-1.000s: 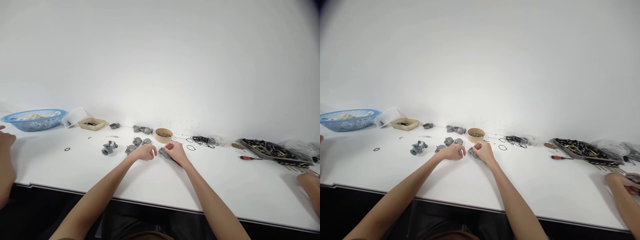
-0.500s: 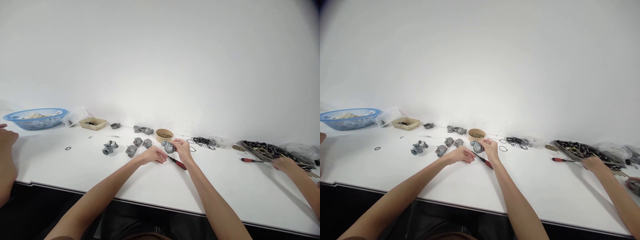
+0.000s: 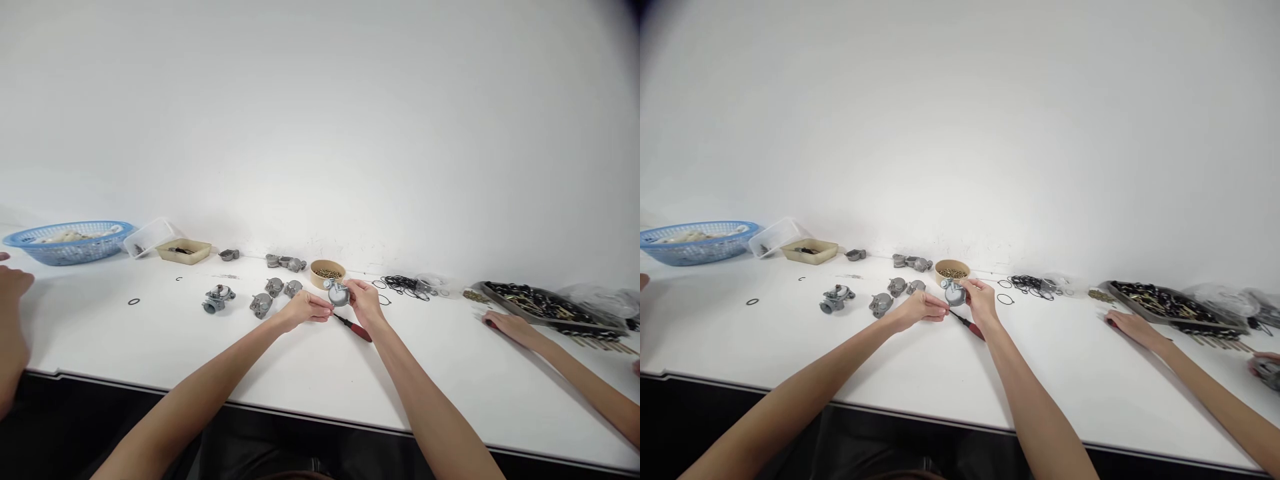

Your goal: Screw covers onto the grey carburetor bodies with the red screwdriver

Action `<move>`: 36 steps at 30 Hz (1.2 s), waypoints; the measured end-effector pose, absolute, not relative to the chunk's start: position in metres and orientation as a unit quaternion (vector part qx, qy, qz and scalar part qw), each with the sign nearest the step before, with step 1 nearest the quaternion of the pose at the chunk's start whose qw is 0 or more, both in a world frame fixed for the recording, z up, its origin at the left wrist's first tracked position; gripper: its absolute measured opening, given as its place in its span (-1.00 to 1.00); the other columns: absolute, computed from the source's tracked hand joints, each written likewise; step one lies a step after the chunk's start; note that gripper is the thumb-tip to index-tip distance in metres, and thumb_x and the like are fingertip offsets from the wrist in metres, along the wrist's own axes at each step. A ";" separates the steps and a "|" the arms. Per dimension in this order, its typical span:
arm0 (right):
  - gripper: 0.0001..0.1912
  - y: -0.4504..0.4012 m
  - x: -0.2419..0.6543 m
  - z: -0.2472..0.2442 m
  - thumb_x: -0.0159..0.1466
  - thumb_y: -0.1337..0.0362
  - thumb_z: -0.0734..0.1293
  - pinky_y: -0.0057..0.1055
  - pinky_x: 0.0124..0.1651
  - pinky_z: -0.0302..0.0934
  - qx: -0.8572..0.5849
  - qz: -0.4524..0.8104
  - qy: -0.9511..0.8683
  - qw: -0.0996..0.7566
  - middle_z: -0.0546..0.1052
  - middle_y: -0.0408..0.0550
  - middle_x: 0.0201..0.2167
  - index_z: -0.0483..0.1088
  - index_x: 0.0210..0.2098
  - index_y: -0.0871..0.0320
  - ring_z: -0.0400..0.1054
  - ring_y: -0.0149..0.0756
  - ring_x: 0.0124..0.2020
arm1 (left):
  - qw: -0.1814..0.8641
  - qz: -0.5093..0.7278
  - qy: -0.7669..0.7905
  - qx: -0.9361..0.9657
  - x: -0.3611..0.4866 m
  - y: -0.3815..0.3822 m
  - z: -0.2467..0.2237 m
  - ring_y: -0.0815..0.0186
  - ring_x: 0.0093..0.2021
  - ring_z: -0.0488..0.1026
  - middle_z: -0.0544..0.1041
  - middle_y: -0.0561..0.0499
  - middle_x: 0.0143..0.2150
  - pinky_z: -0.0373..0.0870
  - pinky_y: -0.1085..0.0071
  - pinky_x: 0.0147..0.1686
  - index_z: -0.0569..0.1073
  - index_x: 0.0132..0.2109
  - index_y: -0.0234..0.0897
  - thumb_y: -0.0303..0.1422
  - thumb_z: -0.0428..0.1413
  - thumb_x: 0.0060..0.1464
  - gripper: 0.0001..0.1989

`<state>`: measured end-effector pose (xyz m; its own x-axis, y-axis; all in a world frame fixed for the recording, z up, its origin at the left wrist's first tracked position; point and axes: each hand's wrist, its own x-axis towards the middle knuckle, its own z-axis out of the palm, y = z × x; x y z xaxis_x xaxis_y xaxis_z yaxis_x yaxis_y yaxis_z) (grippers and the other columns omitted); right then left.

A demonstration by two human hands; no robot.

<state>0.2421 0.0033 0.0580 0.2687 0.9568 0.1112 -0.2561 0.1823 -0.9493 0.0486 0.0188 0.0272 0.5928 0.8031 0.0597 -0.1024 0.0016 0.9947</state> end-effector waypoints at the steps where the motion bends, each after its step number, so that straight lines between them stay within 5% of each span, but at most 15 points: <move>1: -0.74 0.002 0.242 0.059 -0.11 0.18 0.58 -0.36 -0.37 0.25 -0.444 0.460 -0.393 0.660 0.57 -0.10 -0.52 0.56 -0.49 0.19 0.36 -0.35 -0.48 | 0.650 0.350 0.284 0.611 0.048 0.018 0.028 0.10 -0.15 0.58 0.65 -0.20 -0.19 0.54 0.17 0.04 0.68 -0.18 -0.39 0.00 0.58 -0.40 -0.32; 22: -0.71 0.004 0.242 0.054 -0.09 0.16 0.60 -0.36 -0.40 0.24 -0.432 0.465 -0.417 0.651 0.57 -0.11 -0.52 0.57 -0.44 0.18 0.34 -0.36 -0.51 | 0.673 0.361 0.275 0.584 0.048 0.019 0.028 0.13 -0.18 0.58 0.63 -0.21 -0.22 0.51 0.17 0.01 0.47 -0.29 -0.32 -0.04 0.59 -0.36 -0.37; 36: -0.71 0.001 0.241 0.051 -0.04 0.13 0.61 -0.38 -0.41 0.24 -0.431 0.448 -0.452 0.640 0.62 -0.09 -0.44 0.58 -0.41 0.16 0.39 -0.34 -0.47 | 0.694 0.346 0.280 0.566 0.044 0.021 0.025 0.08 -0.11 0.60 0.63 -0.23 -0.19 0.51 0.16 0.03 0.41 -0.17 -0.31 -0.12 0.60 -0.30 -0.32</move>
